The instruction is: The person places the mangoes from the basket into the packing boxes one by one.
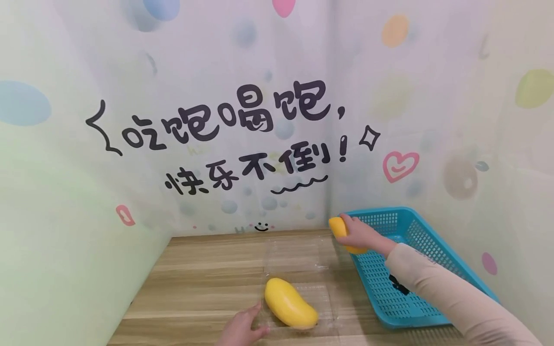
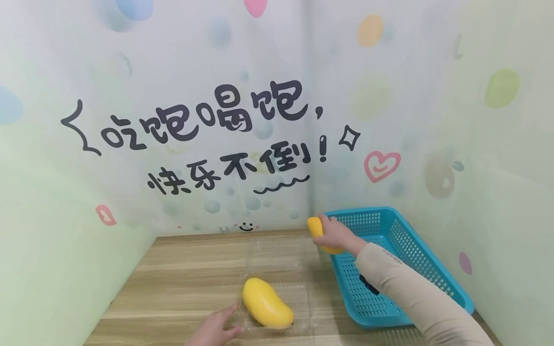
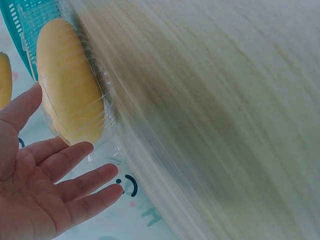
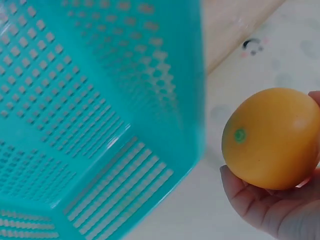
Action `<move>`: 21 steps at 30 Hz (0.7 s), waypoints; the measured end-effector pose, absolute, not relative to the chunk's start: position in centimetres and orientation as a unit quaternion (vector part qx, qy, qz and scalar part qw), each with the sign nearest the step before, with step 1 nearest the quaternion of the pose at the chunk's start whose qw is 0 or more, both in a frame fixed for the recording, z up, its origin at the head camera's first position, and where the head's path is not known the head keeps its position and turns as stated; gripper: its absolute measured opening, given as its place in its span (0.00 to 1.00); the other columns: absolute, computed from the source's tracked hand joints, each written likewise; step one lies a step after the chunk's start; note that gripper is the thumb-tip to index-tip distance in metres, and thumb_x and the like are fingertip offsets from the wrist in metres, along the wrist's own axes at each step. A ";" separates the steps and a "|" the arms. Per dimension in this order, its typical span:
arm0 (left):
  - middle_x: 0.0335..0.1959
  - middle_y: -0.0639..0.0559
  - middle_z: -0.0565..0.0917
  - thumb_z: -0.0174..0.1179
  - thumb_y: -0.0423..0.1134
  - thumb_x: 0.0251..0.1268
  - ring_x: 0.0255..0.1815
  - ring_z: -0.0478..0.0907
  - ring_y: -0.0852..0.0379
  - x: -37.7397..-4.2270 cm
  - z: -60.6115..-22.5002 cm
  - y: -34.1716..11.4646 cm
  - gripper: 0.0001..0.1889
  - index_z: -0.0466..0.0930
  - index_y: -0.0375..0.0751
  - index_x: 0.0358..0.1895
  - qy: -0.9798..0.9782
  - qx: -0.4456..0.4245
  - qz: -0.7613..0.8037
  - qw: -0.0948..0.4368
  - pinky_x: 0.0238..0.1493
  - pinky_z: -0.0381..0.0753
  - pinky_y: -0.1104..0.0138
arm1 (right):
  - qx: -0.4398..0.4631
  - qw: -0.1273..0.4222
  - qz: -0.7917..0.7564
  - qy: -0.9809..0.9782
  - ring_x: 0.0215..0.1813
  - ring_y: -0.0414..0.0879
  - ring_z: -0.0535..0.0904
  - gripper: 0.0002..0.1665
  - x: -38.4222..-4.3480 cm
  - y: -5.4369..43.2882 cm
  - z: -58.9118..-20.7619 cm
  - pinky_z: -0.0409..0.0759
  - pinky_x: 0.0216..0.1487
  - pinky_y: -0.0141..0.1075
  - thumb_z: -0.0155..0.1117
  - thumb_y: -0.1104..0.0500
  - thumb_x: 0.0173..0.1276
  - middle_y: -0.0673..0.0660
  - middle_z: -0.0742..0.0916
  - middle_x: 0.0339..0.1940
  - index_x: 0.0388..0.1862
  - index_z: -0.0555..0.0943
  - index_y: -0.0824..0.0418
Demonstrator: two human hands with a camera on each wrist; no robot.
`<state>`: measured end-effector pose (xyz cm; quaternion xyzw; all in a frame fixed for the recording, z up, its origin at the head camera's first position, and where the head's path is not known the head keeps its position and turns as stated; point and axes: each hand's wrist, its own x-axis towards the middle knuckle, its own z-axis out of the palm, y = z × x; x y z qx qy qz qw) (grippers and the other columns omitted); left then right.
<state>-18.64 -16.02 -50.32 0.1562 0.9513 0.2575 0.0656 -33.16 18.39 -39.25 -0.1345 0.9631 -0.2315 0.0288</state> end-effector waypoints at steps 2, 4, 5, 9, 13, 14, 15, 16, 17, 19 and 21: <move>0.57 0.36 0.75 0.62 0.54 0.53 0.55 0.72 0.36 -18.6 -50.2 -16.0 0.37 0.67 0.29 0.60 0.951 0.155 0.259 0.065 0.53 0.71 0.45 | -0.135 0.031 -0.235 0.962 0.37 0.49 0.71 0.44 -32.7 17.3 -39.2 0.77 0.37 0.42 0.63 0.50 0.56 0.62 0.76 0.44 0.68 0.56 0.64; 0.56 0.36 0.75 0.62 0.53 0.52 0.54 0.73 0.36 -18.6 -50.2 -16.0 0.37 0.67 0.29 0.60 0.951 0.155 0.260 0.064 0.53 0.72 0.44 | -0.134 0.036 -0.242 0.960 0.37 0.49 0.71 0.45 -32.2 16.3 -39.3 0.77 0.37 0.42 0.64 0.50 0.56 0.60 0.76 0.43 0.67 0.57 0.63; 0.56 0.36 0.75 0.63 0.53 0.52 0.54 0.73 0.36 -18.6 -50.2 -16.0 0.37 0.67 0.29 0.60 0.951 0.155 0.260 0.064 0.53 0.72 0.44 | -0.134 0.040 -0.247 0.959 0.36 0.49 0.71 0.45 -31.9 15.7 -39.4 0.77 0.37 0.41 0.65 0.50 0.55 0.60 0.76 0.43 0.67 0.57 0.63; 0.56 0.37 0.75 0.63 0.53 0.52 0.54 0.73 0.36 -18.6 -50.1 -16.0 0.37 0.68 0.30 0.60 0.951 0.154 0.259 0.062 0.53 0.72 0.45 | -0.137 0.065 -0.269 0.951 0.35 0.47 0.72 0.45 -30.9 13.8 -39.9 0.77 0.35 0.40 0.67 0.52 0.54 0.58 0.76 0.42 0.67 0.58 0.63; 0.56 0.37 0.75 0.63 0.54 0.52 0.55 0.72 0.36 -18.8 -50.0 -16.0 0.37 0.68 0.30 0.60 0.952 0.154 0.258 0.061 0.53 0.71 0.45 | -0.138 0.106 -0.285 0.943 0.35 0.47 0.72 0.48 -29.9 12.3 -41.0 0.76 0.34 0.39 0.69 0.55 0.51 0.58 0.75 0.40 0.67 0.57 0.65; 0.57 0.37 0.75 0.62 0.54 0.52 0.55 0.72 0.36 -18.8 -50.0 -16.0 0.37 0.68 0.30 0.60 0.952 0.153 0.258 0.061 0.53 0.71 0.45 | -0.138 0.118 -0.282 0.942 0.35 0.47 0.72 0.49 -29.7 12.1 -41.3 0.76 0.33 0.39 0.69 0.55 0.51 0.58 0.75 0.41 0.67 0.56 0.65; 0.57 0.37 0.75 0.62 0.54 0.52 0.54 0.73 0.36 -18.8 -50.0 -16.0 0.37 0.68 0.30 0.60 0.952 0.154 0.258 0.062 0.53 0.71 0.44 | -0.139 0.129 -0.279 0.941 0.35 0.47 0.72 0.49 -29.5 11.8 -41.7 0.76 0.33 0.39 0.69 0.56 0.50 0.58 0.75 0.41 0.68 0.56 0.66; 0.57 0.36 0.75 0.63 0.53 0.52 0.54 0.73 0.36 -18.8 -49.9 -16.0 0.37 0.68 0.30 0.60 0.952 0.154 0.258 0.063 0.53 0.71 0.44 | -0.139 0.136 -0.276 0.941 0.34 0.47 0.72 0.49 -29.3 11.5 -42.0 0.76 0.32 0.39 0.69 0.57 0.49 0.59 0.75 0.39 0.67 0.56 0.67; 0.57 0.36 0.75 0.63 0.53 0.52 0.54 0.73 0.36 -18.8 -49.9 -16.0 0.37 0.68 0.30 0.60 0.952 0.154 0.257 0.063 0.52 0.72 0.44 | -0.139 0.144 -0.271 0.941 0.33 0.47 0.72 0.48 -29.1 11.2 -42.3 0.76 0.31 0.39 0.69 0.57 0.49 0.59 0.75 0.38 0.66 0.57 0.67; 0.57 0.36 0.75 0.63 0.53 0.52 0.53 0.73 0.35 -18.7 -49.9 -16.0 0.37 0.68 0.30 0.60 0.953 0.155 0.254 0.062 0.52 0.72 0.44 | -0.144 0.152 -0.255 0.944 0.32 0.48 0.72 0.46 -28.9 10.8 -43.1 0.75 0.30 0.39 0.68 0.59 0.48 0.59 0.74 0.36 0.64 0.59 0.69; 0.56 0.36 0.75 0.63 0.53 0.52 0.52 0.74 0.35 -18.7 -49.9 -16.0 0.36 0.68 0.30 0.60 0.953 0.156 0.251 0.062 0.51 0.73 0.44 | -0.149 0.155 -0.237 0.947 0.30 0.48 0.71 0.42 -28.7 10.3 -43.9 0.74 0.28 0.39 0.68 0.60 0.46 0.59 0.74 0.33 0.60 0.63 0.70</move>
